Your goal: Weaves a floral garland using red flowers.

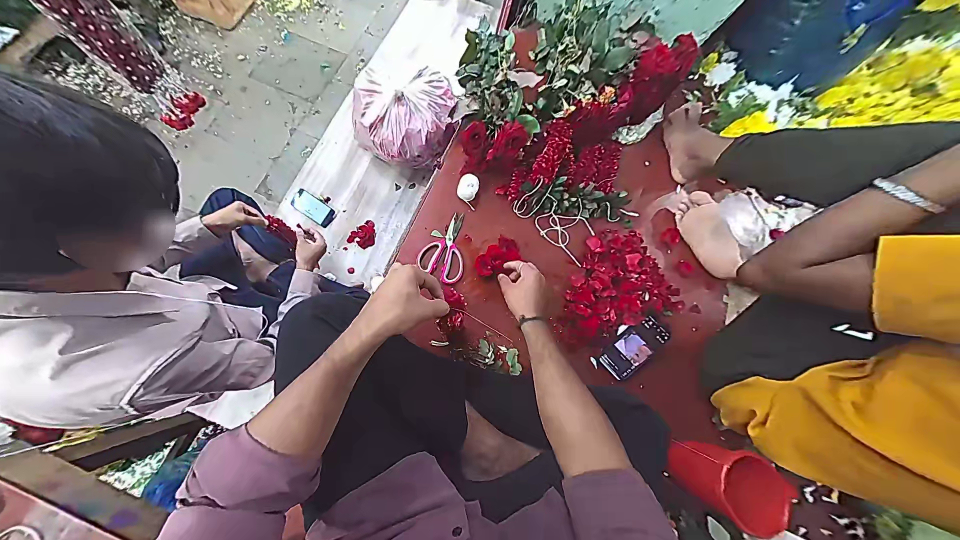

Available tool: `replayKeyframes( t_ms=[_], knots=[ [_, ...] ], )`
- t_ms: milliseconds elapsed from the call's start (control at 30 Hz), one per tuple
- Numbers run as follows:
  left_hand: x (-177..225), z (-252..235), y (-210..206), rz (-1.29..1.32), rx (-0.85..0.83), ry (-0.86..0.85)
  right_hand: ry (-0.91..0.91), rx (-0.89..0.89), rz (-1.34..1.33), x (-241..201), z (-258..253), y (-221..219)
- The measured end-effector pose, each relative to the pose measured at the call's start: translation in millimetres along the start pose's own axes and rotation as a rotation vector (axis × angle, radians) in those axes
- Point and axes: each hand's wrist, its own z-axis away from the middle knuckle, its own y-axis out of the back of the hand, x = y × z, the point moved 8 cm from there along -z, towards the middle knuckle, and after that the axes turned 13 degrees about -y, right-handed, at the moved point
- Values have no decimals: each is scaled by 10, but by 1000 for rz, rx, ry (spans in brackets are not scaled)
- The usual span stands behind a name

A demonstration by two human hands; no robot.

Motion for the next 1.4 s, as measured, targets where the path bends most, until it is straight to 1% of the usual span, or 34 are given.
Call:
replayKeyframes(
  t_ms=[100,167,233,267,300,333,367,400,467,533,600,633,700,767,800,867,933,1000,1100,1200,1300,1400],
  knots=[
    [-66,-21,-20,-5,-10,10,67,54,66,-29,-159,-114],
    [-80,-16,29,-11,9,11,161,120,34,-105,-35,12],
    [-42,12,79,-3,31,15,239,174,97,-127,181,152],
    [-5,43,84,2,34,15,210,106,159,-57,279,140],
    [38,66,87,3,38,6,131,-18,201,56,343,95],
    [81,84,78,7,41,-13,40,-118,197,198,388,69],
    [110,78,73,11,34,-21,-37,-163,143,323,410,93],
    [124,49,73,16,16,-13,-88,-153,62,416,407,163],
    [117,57,66,20,1,11,-137,-65,-156,530,372,323],
    [99,96,56,29,1,40,-160,-25,-241,595,333,371],
    [111,90,59,31,2,47,-129,-81,-168,585,286,275],
    [107,81,52,33,1,52,-79,-127,-99,552,269,174],
    [84,79,35,37,4,58,87,-193,79,414,264,-47],
    [66,139,1,52,32,57,249,-221,259,273,282,-229],
    [52,151,-20,71,39,63,267,-232,322,243,283,-278],
    [3,111,-39,136,46,86,204,-250,324,238,260,-277],
    [-35,85,-50,235,42,111,88,-290,196,289,255,-211],
    [-15,94,-67,323,33,144,-13,-329,-54,358,290,-115],
    [21,82,-89,373,10,164,-61,-335,-433,307,423,85],
    [17,74,-102,379,1,161,-69,-331,-692,191,619,257],
    [17,65,-108,379,2,166,-44,-327,-843,143,709,324],
    [0,47,-102,363,-1,173,-22,-334,-904,102,728,371]
  ],
)
